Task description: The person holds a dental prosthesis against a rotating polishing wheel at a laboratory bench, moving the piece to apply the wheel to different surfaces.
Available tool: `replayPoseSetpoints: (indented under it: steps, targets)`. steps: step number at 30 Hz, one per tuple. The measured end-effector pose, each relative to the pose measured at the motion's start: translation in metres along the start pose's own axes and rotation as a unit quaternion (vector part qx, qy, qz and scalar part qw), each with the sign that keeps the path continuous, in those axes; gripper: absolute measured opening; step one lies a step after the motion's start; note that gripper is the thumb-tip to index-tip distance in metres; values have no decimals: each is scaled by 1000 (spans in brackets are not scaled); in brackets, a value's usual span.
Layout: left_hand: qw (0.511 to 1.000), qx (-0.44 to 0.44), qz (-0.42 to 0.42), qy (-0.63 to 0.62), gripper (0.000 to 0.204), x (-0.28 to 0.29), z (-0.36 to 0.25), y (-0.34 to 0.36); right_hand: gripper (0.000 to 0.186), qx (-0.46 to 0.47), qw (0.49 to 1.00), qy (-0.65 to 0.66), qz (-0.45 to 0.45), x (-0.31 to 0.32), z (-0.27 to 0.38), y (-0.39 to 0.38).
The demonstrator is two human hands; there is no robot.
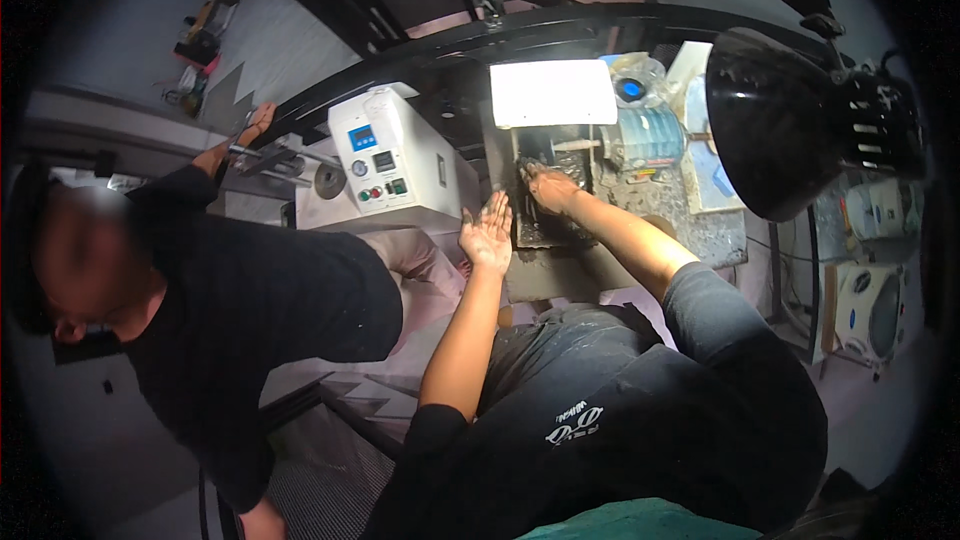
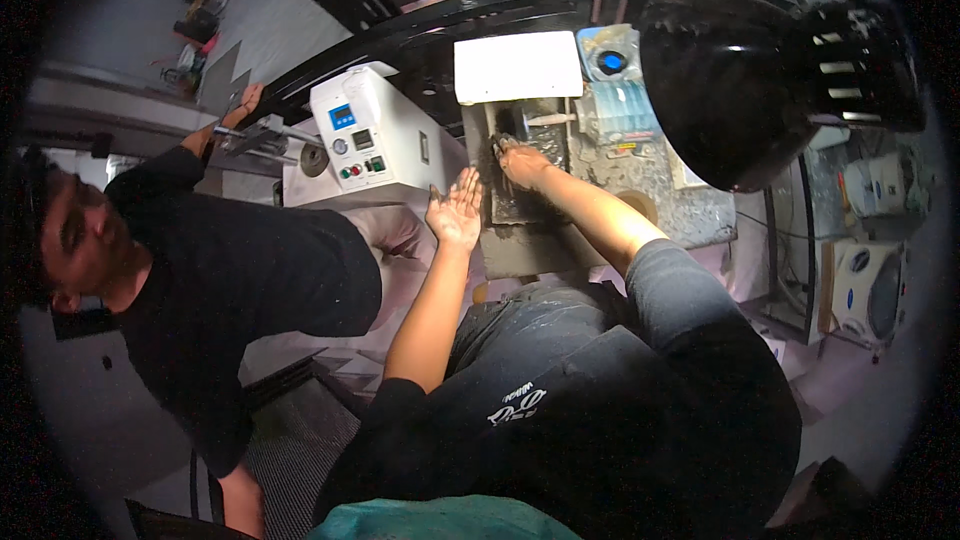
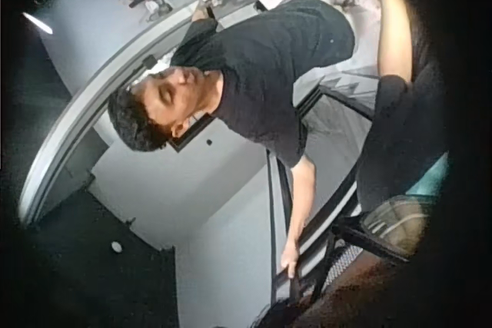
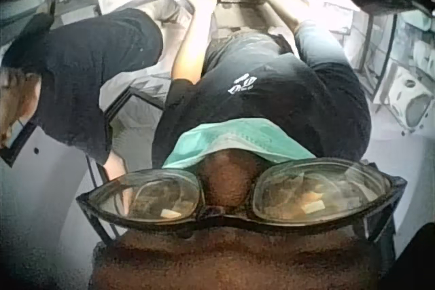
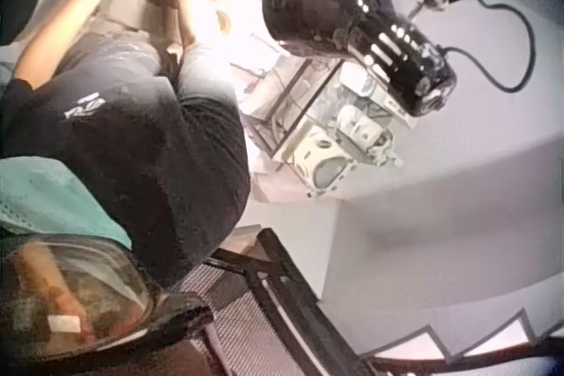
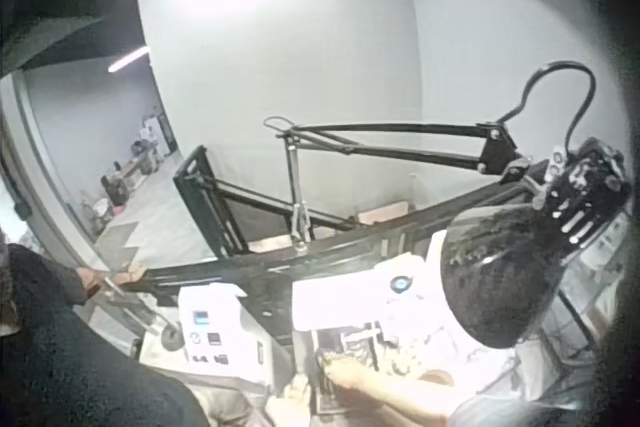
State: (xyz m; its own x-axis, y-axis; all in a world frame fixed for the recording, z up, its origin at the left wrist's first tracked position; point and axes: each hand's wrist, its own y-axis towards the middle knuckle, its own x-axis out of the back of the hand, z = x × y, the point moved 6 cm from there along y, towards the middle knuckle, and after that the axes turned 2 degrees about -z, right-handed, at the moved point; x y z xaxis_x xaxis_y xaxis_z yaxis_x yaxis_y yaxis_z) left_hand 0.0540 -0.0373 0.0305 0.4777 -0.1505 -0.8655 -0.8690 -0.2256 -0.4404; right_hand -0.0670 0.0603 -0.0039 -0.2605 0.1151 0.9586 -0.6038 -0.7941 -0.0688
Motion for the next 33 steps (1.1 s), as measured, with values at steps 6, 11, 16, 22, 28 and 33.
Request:
replayPoseSetpoints:
  steps: [6,11,16,22,28,33]
  targets:
    - [999,-38,-7,-10,68,8,-13,-34,40,24,996,1,83,-25,-38,17]
    - [995,-89,-33,24,70,20,-32,-51,38,-151,975,145,81,15,-22,-24]
    - [998,-39,-27,28,68,9,1,-37,52,-105,989,89,-58,-1,-56,-58]
    - [999,-32,-6,25,69,7,7,-40,49,-155,894,367,-206,17,-40,-72]
    - [999,-12,-11,32,68,8,17,-53,34,-344,367,793,-344,-54,-71,-54]
    - [997,-45,-35,44,71,32,-25,-90,25,-318,64,865,-383,-40,-41,-22]
